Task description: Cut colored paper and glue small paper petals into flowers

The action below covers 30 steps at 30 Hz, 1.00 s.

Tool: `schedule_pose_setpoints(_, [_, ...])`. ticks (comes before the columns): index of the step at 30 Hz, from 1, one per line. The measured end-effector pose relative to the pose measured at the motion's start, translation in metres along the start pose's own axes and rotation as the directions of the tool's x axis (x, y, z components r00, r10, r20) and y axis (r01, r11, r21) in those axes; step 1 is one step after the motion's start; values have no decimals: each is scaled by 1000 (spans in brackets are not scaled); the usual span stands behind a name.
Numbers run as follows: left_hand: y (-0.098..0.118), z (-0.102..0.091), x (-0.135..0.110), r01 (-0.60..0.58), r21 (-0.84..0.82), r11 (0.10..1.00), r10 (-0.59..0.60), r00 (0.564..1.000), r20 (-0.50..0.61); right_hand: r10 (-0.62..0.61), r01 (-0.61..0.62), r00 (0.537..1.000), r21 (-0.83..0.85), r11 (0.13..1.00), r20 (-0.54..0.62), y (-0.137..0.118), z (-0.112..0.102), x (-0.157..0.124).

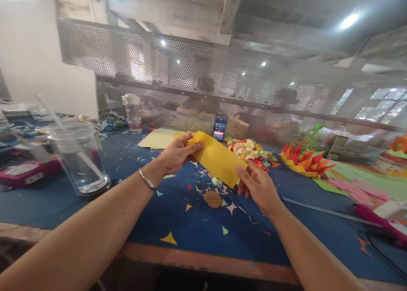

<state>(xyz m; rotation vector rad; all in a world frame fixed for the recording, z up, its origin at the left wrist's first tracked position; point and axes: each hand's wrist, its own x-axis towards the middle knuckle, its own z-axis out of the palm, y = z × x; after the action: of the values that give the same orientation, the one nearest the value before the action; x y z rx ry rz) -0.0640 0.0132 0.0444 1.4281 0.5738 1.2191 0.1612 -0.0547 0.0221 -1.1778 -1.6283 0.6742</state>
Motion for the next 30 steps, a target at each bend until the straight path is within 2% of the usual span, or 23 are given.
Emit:
schedule_pose_setpoints(4, [-3, 3, 1, -36, 44, 998, 36, 999, 1, -1, 2, 1000, 45, 999, -24, 4, -3, 2])
schedule_pose_setpoints(6, [-4, 0, 2, -44, 165, 985, 46, 999, -7, -7, 9, 999, 41, 999, -48, 7, -7, 4])
schedule_pose_setpoints(8, [-2, 0, 1, -72, 381, 922, 90, 996, -29, -8, 10, 998, 29, 1000, -70, 9, -9, 5])
schedule_pose_setpoints(9, [-1, 2, 0, -102, 508, 855, 138, 990, -35, -9, 10, 997, 18, 1000, -74, 10, -10, 6])
schedule_pose_setpoints(11, [3, 11, -5, -201, 744, 637, 317, 948, -15, -14, 14, 999, -10, 1000, -49, 10, -10, 6])
schedule_pose_setpoints(13, [5, 26, -10, -340, 837, 428, 413, 898, 153, -25, 25, 999, -29, 999, 26, 10, -7, 5])
schedule_pose_setpoints(15, [3, 43, -14, -418, 846, 329, 362, 884, 296, -31, 34, 994, -32, 999, 104, 8, -4, 4])
schedule_pose_setpoints(16, [2, 50, -16, -438, 838, 327, 307, 888, 344, -33, 38, 990, -37, 999, 134, 8, -4, 4])
schedule_pose_setpoints(18, [-2, 59, -15, -398, 816, 420, 132, 916, 379, -26, 39, 983, -68, 997, 180, 6, -5, 4])
schedule_pose_setpoints(21, [-3, 55, -8, -207, 814, 543, -55, 958, 280, 7, 31, 979, -184, 982, 206, 3, -21, 3])
schedule_pose_setpoints(23, [-2, 43, -1, -101, 821, 562, -82, 981, 176, 13, 50, 985, -362, 931, 172, 2, -39, -2])
schedule_pose_setpoints(25, [-1, 30, 6, -48, 824, 565, -78, 991, 112, 36, 52, 990, -594, 803, 136, 5, -59, -13])
schedule_pose_setpoints(26, [-3, 24, 9, -40, 815, 578, -53, 995, 86, 71, 13, 993, -671, 741, 99, 8, -69, -20])
schedule_pose_setpoints(28, [-8, 14, 15, -23, 768, 640, -12, 999, 39, 159, -59, 986, -776, 627, 54, 17, -84, -36])
schedule_pose_setpoints(30, [-18, 10, 18, 42, 709, 704, -52, 999, -7, 217, -127, 976, -835, 536, -10, 29, -93, -50])
